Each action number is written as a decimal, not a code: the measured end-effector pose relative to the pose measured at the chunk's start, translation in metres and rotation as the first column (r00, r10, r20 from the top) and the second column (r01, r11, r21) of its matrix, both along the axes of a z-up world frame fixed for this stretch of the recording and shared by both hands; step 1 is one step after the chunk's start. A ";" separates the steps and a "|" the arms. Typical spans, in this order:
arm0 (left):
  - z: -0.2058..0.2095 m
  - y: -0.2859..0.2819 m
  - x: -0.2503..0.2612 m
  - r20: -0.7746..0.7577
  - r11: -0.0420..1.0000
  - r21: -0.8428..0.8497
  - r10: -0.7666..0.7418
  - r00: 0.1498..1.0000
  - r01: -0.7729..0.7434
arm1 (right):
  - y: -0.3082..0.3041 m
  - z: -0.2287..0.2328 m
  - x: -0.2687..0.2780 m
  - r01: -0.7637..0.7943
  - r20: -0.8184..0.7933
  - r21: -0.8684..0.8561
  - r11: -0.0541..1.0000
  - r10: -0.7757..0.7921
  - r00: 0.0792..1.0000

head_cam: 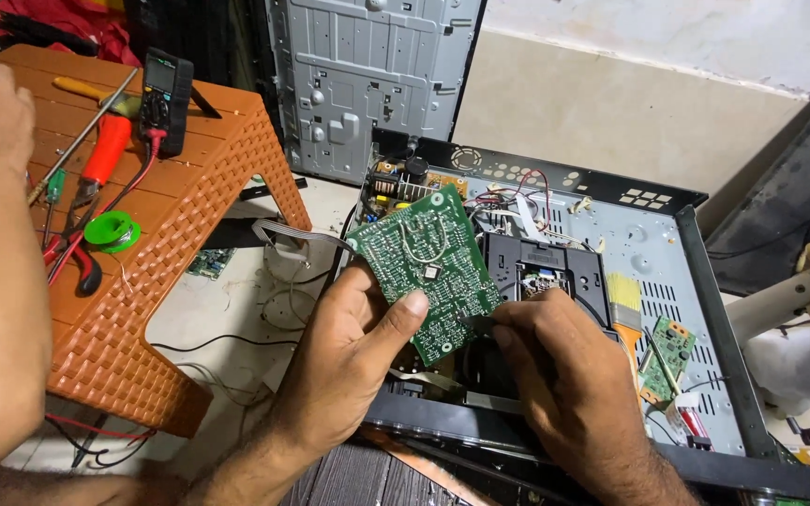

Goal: The person holds a green circuit board and uses a small tool to scrape or clean its surface. They rotate the board to access different areas while working over an open electronic chassis.

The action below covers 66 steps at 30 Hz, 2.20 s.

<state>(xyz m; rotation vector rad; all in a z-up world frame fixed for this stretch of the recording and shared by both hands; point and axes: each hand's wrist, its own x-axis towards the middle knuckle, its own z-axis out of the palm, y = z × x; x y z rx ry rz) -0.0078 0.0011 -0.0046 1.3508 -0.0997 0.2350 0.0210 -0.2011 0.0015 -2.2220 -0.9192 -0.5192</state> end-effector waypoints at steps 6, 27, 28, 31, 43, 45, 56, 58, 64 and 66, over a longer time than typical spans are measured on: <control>0.002 0.000 -0.002 -0.039 0.998 0.056 0.015 0.999 -0.013 | 0.001 0.000 0.000 -0.003 -0.007 -0.020 1.000 0.003 1.000; 0.003 0.000 -0.002 0.006 0.998 0.053 0.016 1.000 -0.016 | 0.002 0.003 -0.002 0.027 -0.044 0.010 1.000 -0.027 0.999; 0.004 -0.001 -0.002 0.040 1.000 0.016 -0.007 0.999 0.007 | 0.002 0.003 -0.002 0.033 -0.058 0.004 0.999 -0.032 0.998; 0.004 0.000 -0.002 0.030 0.999 0.042 -0.006 1.000 0.005 | 0.002 0.004 -0.001 0.010 -0.111 -0.004 1.000 -0.010 0.994; 0.003 0.001 -0.002 0.008 0.994 0.105 0.031 0.999 -0.032 | 0.000 0.003 0.001 0.009 -0.084 0.022 1.000 -0.007 0.996; 0.003 0.000 -0.002 0.013 0.997 0.076 0.016 1.000 -0.017 | 0.001 0.004 -0.001 0.009 -0.071 0.017 1.000 -0.008 0.997; 0.001 -0.001 -0.001 0.066 0.999 0.035 0.002 0.998 -0.004 | 0.000 0.000 0.002 -0.010 -0.089 -0.047 0.999 0.005 0.996; 0.003 -0.001 -0.001 0.035 1.000 0.029 0.007 0.999 -0.008 | 0.000 0.003 0.001 -0.017 -0.106 -0.017 1.000 0.015 0.994; 0.006 0.000 -0.002 0.034 0.999 0.049 -0.007 0.999 0.006 | 0.003 0.007 -0.001 0.005 -0.090 0.015 1.000 -0.004 0.996; 0.005 0.001 -0.002 0.014 0.998 0.063 -0.005 1.000 0.004 | 0.002 0.005 -0.001 0.011 -0.077 0.007 1.000 -0.010 0.997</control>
